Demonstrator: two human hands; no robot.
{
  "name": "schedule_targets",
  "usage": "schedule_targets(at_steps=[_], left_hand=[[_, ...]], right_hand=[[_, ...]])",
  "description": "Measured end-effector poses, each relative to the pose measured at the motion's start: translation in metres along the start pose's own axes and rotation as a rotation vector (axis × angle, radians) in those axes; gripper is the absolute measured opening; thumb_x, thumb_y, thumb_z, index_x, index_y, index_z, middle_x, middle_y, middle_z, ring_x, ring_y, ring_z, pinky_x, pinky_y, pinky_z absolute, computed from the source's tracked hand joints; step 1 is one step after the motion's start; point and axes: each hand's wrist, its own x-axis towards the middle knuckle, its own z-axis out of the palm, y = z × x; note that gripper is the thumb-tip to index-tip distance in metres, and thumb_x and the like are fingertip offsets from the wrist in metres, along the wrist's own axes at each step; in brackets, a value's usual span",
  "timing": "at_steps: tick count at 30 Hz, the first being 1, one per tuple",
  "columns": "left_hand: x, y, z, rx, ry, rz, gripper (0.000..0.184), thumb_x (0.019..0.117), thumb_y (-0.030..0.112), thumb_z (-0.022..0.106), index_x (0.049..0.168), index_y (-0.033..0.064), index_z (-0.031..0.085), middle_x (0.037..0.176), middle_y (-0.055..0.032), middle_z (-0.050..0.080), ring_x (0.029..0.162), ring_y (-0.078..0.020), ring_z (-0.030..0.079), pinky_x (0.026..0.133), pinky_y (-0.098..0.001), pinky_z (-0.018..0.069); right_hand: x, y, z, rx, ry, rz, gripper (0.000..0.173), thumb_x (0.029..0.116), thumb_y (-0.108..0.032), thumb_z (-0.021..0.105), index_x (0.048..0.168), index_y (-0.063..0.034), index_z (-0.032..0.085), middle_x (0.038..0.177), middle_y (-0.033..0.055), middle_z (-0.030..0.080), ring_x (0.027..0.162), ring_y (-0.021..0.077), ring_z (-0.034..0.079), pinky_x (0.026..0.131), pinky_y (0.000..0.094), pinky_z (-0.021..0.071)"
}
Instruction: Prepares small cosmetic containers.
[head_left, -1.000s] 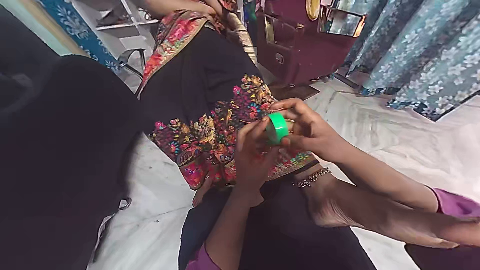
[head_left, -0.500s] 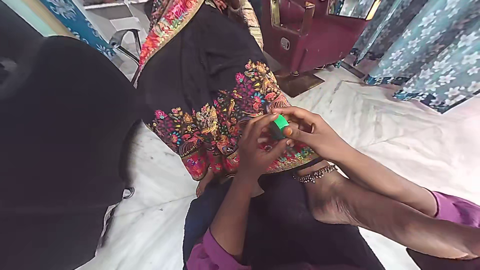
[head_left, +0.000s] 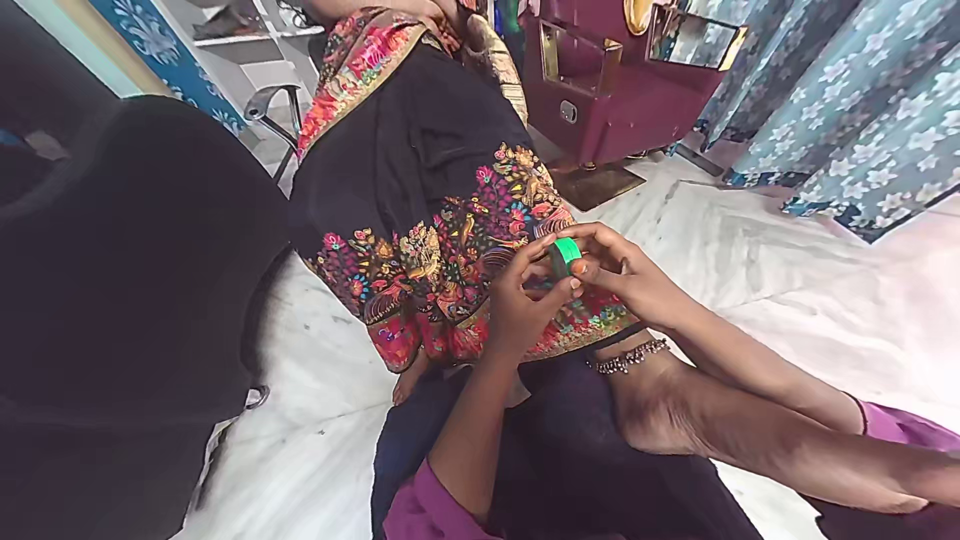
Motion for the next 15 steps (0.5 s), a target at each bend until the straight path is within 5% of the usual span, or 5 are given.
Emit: schedule_targets(at_steps=[9,12,15], left_hand=[[0.0,-0.007,-0.003,0.276,-0.081,0.14,0.041,0.0924,0.009,0.072,0.132,-0.001,0.065,0.133,-0.0192,0.063,0.11,-0.0182,0.069,0.082,-0.0302,0.0622],[0.0,-0.008,-0.003,0.262,-0.087,0.135,0.042,0.0913,0.01,0.073,0.131,0.0007,0.065,0.143,-0.0182,0.056,0.115,-0.0175,0.067,0.082,-0.0283,0.0617],[-0.001,-0.014,-0.001,0.273,-0.057,0.175,0.051,0.0888,0.01,0.076,0.136,-0.001,0.061,0.138,-0.0197,0.061,0.111,-0.0214,0.07,0.086,-0.0325,0.0616]], right_hand=[[-0.002,0.003,-0.005,0.028,0.131,-0.011,0.036,0.0904,-0.007,0.064,0.125,-0.0104,0.056,0.115,-0.0002,0.064,0.09,0.007,0.069,0.081,0.0261,0.0607],[-0.002,0.001,-0.005,0.018,0.122,0.005,0.041,0.0899,-0.007,0.065,0.13,-0.0089,0.056,0.111,-0.0002,0.069,0.09,0.0067,0.07,0.082,0.0247,0.06],[-0.001,-0.001,-0.003,0.057,0.104,0.05,0.043,0.0903,-0.007,0.065,0.131,-0.0077,0.052,0.108,-0.0008,0.072,0.084,0.0056,0.071,0.078,0.0223,0.0596]])
